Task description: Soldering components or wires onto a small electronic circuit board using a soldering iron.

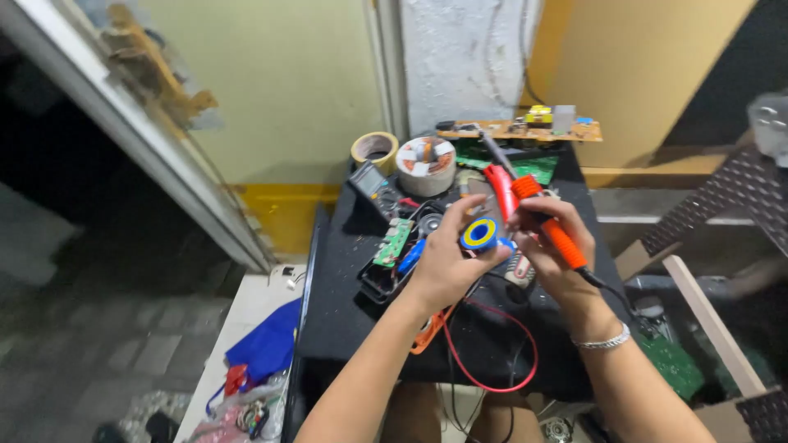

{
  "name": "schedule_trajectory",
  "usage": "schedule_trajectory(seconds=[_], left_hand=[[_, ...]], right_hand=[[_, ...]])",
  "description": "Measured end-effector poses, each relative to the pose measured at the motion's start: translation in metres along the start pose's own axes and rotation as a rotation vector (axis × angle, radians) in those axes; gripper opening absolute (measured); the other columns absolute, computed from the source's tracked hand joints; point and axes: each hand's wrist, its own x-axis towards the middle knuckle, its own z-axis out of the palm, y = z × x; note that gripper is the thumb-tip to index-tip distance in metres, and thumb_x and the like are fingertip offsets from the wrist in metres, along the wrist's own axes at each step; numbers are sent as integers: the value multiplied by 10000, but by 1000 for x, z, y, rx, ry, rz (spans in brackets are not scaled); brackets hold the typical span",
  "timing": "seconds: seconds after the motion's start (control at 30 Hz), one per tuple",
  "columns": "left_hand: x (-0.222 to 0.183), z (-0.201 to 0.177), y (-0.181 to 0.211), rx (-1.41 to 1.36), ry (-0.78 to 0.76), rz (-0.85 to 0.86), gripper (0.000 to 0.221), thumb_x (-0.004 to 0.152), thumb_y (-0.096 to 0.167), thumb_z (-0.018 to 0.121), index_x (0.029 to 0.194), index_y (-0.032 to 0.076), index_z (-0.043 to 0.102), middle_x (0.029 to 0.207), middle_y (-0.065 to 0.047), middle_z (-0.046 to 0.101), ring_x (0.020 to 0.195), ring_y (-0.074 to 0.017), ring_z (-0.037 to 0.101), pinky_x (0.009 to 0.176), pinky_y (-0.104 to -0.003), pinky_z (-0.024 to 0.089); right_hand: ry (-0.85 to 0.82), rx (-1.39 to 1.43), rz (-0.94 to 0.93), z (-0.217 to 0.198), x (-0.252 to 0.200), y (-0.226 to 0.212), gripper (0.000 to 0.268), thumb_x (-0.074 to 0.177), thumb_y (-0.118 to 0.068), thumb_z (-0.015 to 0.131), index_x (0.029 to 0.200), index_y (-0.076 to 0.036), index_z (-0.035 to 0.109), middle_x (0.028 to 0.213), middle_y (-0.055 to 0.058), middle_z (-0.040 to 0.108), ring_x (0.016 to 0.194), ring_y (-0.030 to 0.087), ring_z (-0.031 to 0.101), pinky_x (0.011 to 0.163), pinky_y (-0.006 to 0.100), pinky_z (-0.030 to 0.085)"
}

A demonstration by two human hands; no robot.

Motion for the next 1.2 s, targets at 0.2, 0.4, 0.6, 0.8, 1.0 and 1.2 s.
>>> schedule_trajectory(seconds=[0.2,0.4,0.6,0.8,1.0,1.2], left_hand=[[-16,-18,4,-22,-42,-105,499,726,406,889,1133,160,738,1020,-120,737,1033,-225,693,959,-384,537],[-22,-84,31,575,-83,-62,481,839,553,672,1075,142,591,983,-74,689,856,-250,659,759,-399,495],[-38,-152,30,465,230,36,159,920,260,642,852,118,618,814,8,637,756,-135,594,717,-299,479],[-48,-153,-7,597,261,170,63,925,99,602,900,70,652,881,-75,662,806,-235,648,741,-366,516],[-47,-146,-17,692,332,362,53,907,15,593,859,33,607,818,-107,605,737,-276,577,687,-391,477],[-50,-140,-16,801,312,431,70,949,-8,681,897,28,650,830,-82,623,682,-275,535,649,-375,457]], right_hand=[[-99,-270,-225,-1,-2,7,312,859,78,812,1157,40,727,880,133,711,766,196,660,786,373,560],[-167,-306,-96,10,-3,-25,209,976,-4,752,1165,-34,670,1066,123,668,933,189,634,916,289,500],[57,28,134,-5,38,-9,411,1039,-222,578,1389,-31,476,966,217,593,673,236,624,620,331,558],[155,110,327,32,38,-10,319,957,-94,658,1253,-56,546,786,85,589,661,133,628,619,230,539],[163,15,295,47,4,9,219,1034,-223,654,1146,-55,567,708,76,503,543,166,573,513,239,427],[201,2,293,50,-14,20,199,984,-185,661,1044,-29,554,704,122,534,543,186,558,513,225,440]])
